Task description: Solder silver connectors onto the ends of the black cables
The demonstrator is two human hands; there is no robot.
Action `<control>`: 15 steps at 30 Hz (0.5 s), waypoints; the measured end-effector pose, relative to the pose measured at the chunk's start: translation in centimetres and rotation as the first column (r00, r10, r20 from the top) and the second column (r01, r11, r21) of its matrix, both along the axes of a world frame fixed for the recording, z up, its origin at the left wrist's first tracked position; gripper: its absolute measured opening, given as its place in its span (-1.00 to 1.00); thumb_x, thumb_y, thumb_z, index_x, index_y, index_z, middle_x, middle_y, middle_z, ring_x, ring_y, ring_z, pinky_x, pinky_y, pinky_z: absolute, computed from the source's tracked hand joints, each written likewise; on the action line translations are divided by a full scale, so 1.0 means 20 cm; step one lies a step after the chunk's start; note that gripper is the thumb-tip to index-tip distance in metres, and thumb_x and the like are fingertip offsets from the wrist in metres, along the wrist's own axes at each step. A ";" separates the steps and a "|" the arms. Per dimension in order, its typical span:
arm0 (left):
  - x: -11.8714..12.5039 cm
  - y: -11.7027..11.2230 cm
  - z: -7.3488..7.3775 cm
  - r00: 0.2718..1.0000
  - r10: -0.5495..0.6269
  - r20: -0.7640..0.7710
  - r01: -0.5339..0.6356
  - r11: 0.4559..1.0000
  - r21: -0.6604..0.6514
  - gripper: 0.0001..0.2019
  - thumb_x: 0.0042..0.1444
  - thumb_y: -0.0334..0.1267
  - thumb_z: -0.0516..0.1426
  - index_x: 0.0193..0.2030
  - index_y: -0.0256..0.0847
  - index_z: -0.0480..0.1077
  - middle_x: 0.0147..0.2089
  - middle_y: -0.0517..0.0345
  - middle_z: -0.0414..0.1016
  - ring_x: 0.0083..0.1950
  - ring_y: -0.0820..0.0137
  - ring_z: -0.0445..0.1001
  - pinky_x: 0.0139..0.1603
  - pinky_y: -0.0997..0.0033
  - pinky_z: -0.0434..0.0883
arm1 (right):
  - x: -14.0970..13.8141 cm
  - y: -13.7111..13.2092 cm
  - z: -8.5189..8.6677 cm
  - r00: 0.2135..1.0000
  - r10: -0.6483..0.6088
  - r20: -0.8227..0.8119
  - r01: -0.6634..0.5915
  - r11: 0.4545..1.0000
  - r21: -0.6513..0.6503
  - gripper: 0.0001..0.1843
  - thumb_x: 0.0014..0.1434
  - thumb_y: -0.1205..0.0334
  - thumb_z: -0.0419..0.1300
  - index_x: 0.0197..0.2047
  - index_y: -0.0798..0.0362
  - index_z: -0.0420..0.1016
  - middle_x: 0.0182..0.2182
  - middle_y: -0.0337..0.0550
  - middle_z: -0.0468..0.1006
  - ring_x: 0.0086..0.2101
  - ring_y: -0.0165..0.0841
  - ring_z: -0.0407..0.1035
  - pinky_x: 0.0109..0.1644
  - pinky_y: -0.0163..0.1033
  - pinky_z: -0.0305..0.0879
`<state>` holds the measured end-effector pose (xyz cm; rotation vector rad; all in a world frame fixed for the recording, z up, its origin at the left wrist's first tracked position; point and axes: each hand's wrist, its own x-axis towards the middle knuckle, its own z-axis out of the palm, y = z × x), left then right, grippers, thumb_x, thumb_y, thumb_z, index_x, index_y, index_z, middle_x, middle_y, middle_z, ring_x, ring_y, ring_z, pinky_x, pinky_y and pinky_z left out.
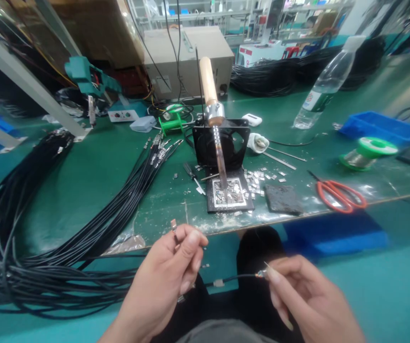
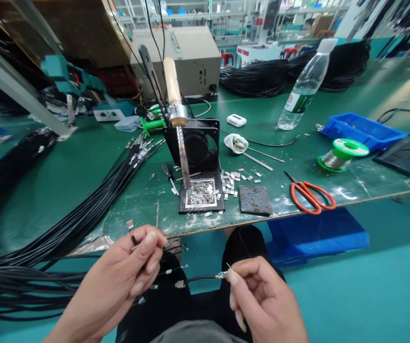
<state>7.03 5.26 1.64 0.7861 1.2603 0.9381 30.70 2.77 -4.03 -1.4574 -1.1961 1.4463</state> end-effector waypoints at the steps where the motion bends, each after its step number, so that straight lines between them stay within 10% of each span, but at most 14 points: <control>1: -0.01 0.00 0.00 0.998 -0.045 0.053 0.045 0.999 -0.007 -0.60 0.30 0.06 0.28 -0.16 -0.29 0.34 -0.47 0.35 0.17 -0.55 0.67 0.04 -0.54 0.64 0.06 | 0.02 0.00 -0.01 0.999 0.012 0.042 -0.011 1.000 -0.022 -0.50 0.30 -0.23 0.27 -0.29 0.10 0.45 -0.56 -0.16 0.44 -0.57 -0.44 0.33 -0.53 -0.39 0.30; 8: -0.06 -0.04 -0.04 0.909 -0.317 0.271 0.300 0.948 0.106 -0.79 0.35 -0.29 0.24 0.06 -0.27 0.41 -0.19 0.11 0.40 -0.24 0.49 0.40 -0.18 0.43 0.37 | 0.08 0.03 0.05 0.955 -0.086 0.284 0.016 0.971 0.238 -0.59 0.38 -0.14 0.19 -0.29 0.04 0.43 -0.50 -0.17 0.42 -0.54 -0.41 0.32 -0.52 -0.39 0.33; 15: -0.01 -0.07 -0.03 0.879 -0.334 0.341 0.342 0.939 0.038 -0.78 0.35 -0.30 0.26 0.06 -0.35 0.43 -0.14 0.00 0.55 -0.10 0.40 0.55 0.06 0.34 0.44 | -0.14 0.03 0.16 0.985 0.170 0.010 -0.171 0.982 0.081 -0.63 0.33 -0.13 0.25 -0.10 0.02 0.56 -0.48 -0.17 0.50 -0.48 -0.38 0.39 -0.43 -0.34 0.33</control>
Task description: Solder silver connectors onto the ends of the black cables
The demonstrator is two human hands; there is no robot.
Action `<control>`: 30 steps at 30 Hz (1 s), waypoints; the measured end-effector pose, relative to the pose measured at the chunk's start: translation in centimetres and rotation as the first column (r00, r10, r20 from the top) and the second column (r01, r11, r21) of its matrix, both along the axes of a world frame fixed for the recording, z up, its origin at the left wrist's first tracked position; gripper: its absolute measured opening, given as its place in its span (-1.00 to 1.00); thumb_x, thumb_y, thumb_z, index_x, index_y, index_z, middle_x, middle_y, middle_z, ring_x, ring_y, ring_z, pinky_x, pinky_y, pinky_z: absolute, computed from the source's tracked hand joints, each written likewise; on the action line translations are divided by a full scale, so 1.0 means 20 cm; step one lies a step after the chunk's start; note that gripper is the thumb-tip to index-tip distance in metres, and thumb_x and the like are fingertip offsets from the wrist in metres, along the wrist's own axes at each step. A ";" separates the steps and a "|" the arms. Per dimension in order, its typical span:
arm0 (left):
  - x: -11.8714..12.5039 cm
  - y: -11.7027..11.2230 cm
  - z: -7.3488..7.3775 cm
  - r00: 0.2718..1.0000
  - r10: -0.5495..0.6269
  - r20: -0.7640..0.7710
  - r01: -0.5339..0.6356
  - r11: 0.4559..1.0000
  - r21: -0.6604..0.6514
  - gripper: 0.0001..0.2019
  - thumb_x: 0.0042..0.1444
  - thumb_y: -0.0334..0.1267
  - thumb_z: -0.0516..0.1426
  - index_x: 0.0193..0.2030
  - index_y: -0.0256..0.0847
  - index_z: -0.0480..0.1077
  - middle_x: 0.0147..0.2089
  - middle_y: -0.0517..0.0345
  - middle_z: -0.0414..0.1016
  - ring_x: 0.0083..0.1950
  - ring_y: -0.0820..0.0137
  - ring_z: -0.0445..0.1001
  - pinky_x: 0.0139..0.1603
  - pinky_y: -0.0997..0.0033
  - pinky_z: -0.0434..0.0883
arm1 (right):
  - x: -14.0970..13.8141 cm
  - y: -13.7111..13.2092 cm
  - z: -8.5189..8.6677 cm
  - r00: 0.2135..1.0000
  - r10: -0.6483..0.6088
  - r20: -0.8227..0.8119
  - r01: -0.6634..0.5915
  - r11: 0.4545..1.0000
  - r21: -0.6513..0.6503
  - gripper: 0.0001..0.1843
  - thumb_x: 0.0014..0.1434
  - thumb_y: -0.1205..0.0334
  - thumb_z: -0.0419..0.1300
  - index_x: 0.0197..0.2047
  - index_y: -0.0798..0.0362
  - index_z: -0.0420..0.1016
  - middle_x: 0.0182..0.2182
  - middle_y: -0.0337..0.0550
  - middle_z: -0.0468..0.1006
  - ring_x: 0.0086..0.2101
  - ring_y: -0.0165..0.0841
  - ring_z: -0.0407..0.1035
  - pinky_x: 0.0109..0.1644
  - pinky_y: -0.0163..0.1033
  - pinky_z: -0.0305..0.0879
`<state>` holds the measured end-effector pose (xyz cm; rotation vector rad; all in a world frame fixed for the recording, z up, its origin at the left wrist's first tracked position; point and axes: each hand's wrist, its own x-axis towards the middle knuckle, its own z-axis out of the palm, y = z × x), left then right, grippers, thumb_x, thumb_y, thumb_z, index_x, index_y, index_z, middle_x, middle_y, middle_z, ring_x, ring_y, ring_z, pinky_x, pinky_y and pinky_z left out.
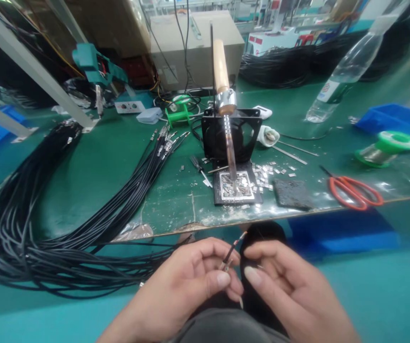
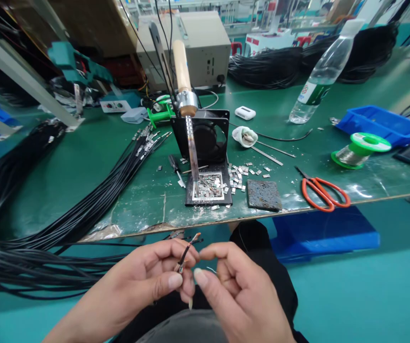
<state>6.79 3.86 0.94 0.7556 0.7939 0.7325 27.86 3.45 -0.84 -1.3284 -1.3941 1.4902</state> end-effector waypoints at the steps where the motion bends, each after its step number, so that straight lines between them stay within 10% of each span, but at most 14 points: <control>1: 0.00 -0.01 0.00 1.000 0.007 0.008 -0.007 1.000 -0.011 -0.77 0.35 -0.30 0.26 0.05 -0.36 0.42 -0.15 0.00 0.56 -0.10 0.40 0.55 0.07 0.34 0.44 | -0.03 0.00 0.01 1.000 0.012 -0.022 -0.013 1.000 -0.026 -0.62 0.34 -0.14 0.25 -0.07 0.01 0.58 -0.46 -0.15 0.54 -0.46 -0.36 0.43 -0.40 -0.33 0.34; 11: -0.01 -0.01 -0.01 0.997 0.009 -0.074 -0.014 0.998 -0.056 -0.75 0.31 -0.26 0.30 -0.01 -0.38 0.41 -0.18 -0.05 0.59 -0.13 0.37 0.60 0.03 0.33 0.50 | -0.12 0.00 0.06 0.994 -0.049 -0.096 0.039 0.994 -0.105 -0.59 0.34 -0.13 0.25 -0.32 0.06 0.53 -0.47 -0.16 0.59 -0.45 -0.42 0.41 -0.33 -0.33 0.26; 18: 0.01 0.00 0.01 0.985 -0.024 -0.171 0.007 0.995 -0.097 -0.75 0.28 -0.20 0.29 -0.13 -0.35 0.39 -0.29 0.07 0.51 -0.44 0.51 0.49 -0.41 0.52 0.47 | -0.08 0.04 0.00 0.990 -0.081 -0.115 0.059 0.982 -0.181 -0.45 0.24 -0.22 0.33 -0.39 0.15 0.44 -0.60 -0.34 0.14 -0.55 -0.54 -0.06 -0.51 -0.37 -0.15; 30: 0.00 -0.01 0.01 0.968 -0.092 -0.233 0.068 0.992 -0.109 -0.75 0.33 -0.16 0.24 -0.19 -0.35 0.41 -0.42 0.12 0.45 -0.49 0.55 0.40 -0.48 0.62 0.38 | -0.08 0.04 0.00 0.995 -0.082 -0.062 0.065 0.969 -0.238 -0.51 0.22 -0.12 0.36 -0.41 0.15 0.42 -0.61 -0.35 0.12 -0.55 -0.54 -0.07 -0.49 -0.35 -0.19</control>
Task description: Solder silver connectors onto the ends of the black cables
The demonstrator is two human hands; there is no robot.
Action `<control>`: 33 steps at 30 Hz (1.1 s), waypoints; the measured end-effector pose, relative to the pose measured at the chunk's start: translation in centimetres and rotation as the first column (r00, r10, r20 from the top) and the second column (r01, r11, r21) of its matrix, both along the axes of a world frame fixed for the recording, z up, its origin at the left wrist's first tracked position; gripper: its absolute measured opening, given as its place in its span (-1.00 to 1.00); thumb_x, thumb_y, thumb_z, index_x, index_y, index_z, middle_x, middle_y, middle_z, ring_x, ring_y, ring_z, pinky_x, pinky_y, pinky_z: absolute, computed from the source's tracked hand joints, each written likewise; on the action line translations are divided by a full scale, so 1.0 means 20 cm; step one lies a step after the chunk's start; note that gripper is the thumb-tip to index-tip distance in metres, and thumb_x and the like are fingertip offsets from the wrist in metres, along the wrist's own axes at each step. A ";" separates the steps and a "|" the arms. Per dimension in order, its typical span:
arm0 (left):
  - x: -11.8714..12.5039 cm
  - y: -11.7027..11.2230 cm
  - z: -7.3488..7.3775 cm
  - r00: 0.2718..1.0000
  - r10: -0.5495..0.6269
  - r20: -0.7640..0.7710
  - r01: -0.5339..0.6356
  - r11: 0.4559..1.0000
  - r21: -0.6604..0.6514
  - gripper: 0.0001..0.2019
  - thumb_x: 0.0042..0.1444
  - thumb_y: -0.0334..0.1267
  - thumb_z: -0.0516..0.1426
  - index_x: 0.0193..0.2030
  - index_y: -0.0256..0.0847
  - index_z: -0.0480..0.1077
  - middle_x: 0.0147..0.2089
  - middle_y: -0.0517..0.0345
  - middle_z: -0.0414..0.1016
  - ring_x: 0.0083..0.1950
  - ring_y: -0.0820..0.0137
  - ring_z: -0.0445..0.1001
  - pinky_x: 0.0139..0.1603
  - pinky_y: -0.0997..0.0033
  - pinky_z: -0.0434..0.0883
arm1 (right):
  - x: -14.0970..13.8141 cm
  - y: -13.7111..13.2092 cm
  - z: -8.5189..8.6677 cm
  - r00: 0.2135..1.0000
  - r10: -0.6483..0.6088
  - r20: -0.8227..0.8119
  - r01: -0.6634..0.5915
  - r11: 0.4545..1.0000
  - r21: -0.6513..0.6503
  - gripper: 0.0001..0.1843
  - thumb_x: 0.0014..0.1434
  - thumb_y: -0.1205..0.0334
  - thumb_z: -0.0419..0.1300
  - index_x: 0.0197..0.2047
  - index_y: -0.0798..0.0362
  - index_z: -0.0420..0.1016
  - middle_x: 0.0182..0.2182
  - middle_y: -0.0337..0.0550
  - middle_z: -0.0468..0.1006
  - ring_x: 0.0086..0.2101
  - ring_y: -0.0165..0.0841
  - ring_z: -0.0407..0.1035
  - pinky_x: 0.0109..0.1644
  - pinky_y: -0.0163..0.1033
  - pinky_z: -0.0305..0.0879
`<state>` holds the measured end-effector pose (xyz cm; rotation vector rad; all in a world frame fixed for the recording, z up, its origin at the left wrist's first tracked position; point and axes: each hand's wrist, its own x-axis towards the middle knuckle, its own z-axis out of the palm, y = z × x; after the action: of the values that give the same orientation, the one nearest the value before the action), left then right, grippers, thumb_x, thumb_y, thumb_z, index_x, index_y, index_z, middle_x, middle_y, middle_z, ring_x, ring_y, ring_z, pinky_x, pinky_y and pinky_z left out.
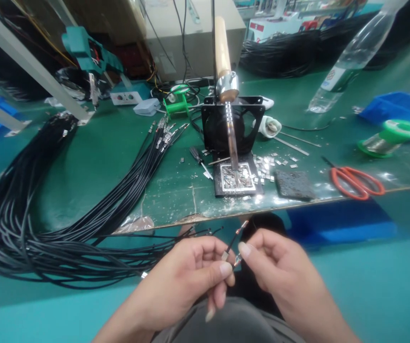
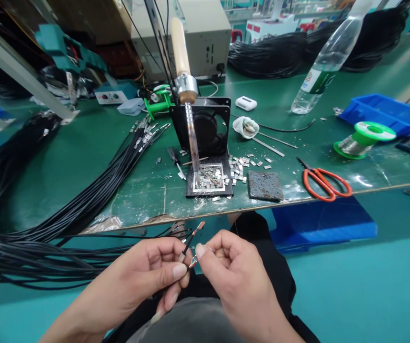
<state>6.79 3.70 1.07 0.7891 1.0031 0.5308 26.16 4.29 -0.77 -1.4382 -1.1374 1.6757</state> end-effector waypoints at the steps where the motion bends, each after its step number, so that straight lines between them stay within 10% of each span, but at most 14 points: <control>1: 0.00 0.00 0.00 1.000 -0.006 0.000 0.006 1.000 -0.003 -0.75 0.33 -0.15 0.24 -0.19 -0.35 0.41 -0.45 0.13 0.44 -0.50 0.55 0.39 -0.49 0.62 0.37 | 0.00 0.00 -0.02 1.000 0.017 -0.014 -0.017 1.000 0.001 -0.52 0.21 -0.12 0.37 -0.41 0.14 0.41 -0.61 -0.36 0.12 -0.56 -0.55 -0.07 -0.51 -0.36 -0.19; 11: 0.01 0.00 -0.01 0.998 0.050 0.041 -0.050 0.999 0.008 -0.73 0.30 -0.15 0.28 -0.13 -0.34 0.39 -0.33 0.12 0.48 -0.50 0.56 0.41 -0.52 0.61 0.37 | 0.02 0.00 -0.10 0.999 0.019 -0.032 -0.019 1.000 0.017 -0.43 0.25 -0.25 0.32 -0.41 0.11 0.35 -0.61 -0.37 0.08 -0.57 -0.54 -0.09 -0.55 -0.38 -0.17; 17: 0.01 -0.01 -0.04 0.978 0.195 -0.079 -0.170 0.954 0.247 -0.80 0.42 -0.14 0.19 -0.07 -0.26 0.43 -0.18 0.09 0.53 -0.10 0.41 0.54 0.03 0.39 0.47 | 0.04 0.00 -0.11 1.000 -0.007 0.011 0.007 0.999 0.046 -0.41 0.26 -0.28 0.29 -0.41 0.09 0.30 -0.60 -0.35 0.10 -0.55 -0.51 -0.08 -0.52 -0.34 -0.14; 23: -0.08 -0.07 0.07 0.920 0.378 0.106 -0.386 0.823 0.417 -0.72 0.26 -0.01 0.30 -0.31 -0.17 0.50 -0.42 0.20 0.25 -0.37 0.48 0.25 -0.32 0.51 0.28 | 0.08 0.03 -0.11 0.997 -0.003 0.078 -0.003 0.997 0.075 -0.41 0.25 -0.30 0.26 -0.41 0.09 0.31 -0.58 -0.32 0.10 -0.53 -0.48 -0.04 -0.49 -0.32 -0.10; 25: -0.09 -0.10 0.09 0.943 0.333 0.008 -0.305 0.854 0.420 -0.58 0.33 0.16 0.18 -0.31 -0.15 0.56 -0.56 0.22 0.10 -0.48 0.48 0.13 -0.42 0.49 0.20 | 0.09 0.04 -0.09 0.995 0.040 0.096 -0.048 0.995 0.082 -0.41 0.26 -0.31 0.23 -0.42 0.08 0.29 -0.58 -0.30 0.13 -0.53 -0.47 -0.02 -0.49 -0.32 -0.06; 28: -0.03 -0.11 0.06 0.827 0.371 -0.423 -0.068 0.812 0.579 -0.68 0.45 0.02 0.07 -0.01 -0.04 0.61 -0.40 0.16 0.40 -0.37 0.43 0.35 -0.30 0.49 0.33 | 0.08 0.04 -0.05 0.990 0.071 0.119 -0.085 0.989 0.121 -0.42 0.28 -0.29 0.20 -0.42 0.08 0.31 -0.57 -0.30 0.11 -0.52 -0.45 -0.02 -0.47 -0.31 -0.05; 30: 0.02 -0.08 0.02 0.797 0.352 -0.491 0.111 0.714 0.691 -0.72 0.45 -0.10 0.07 0.11 -0.06 0.55 -0.08 0.07 0.54 -0.06 0.35 0.50 -0.02 0.46 0.40 | 0.06 0.03 -0.02 0.992 0.042 0.120 -0.059 0.989 0.139 -0.45 0.29 -0.26 0.21 -0.40 0.08 0.36 -0.55 -0.30 0.12 -0.49 -0.44 -0.01 -0.44 -0.29 -0.03; 33: 0.08 -0.04 -0.01 0.818 0.165 -0.551 0.261 0.747 0.612 -0.66 0.49 -0.09 -0.03 -0.07 -0.19 0.51 -0.21 0.09 0.52 -0.18 0.38 0.48 -0.11 0.48 0.39 | 0.06 0.06 0.02 0.973 -0.071 0.219 0.024 0.977 0.213 -0.48 0.27 -0.26 0.22 -0.38 0.07 0.47 -0.53 -0.27 0.21 -0.47 -0.42 0.04 -0.39 -0.25 -0.01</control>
<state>8.38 2.90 0.84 1.7083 1.3639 0.6277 27.41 5.56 -0.29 -1.5337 -1.3477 1.3392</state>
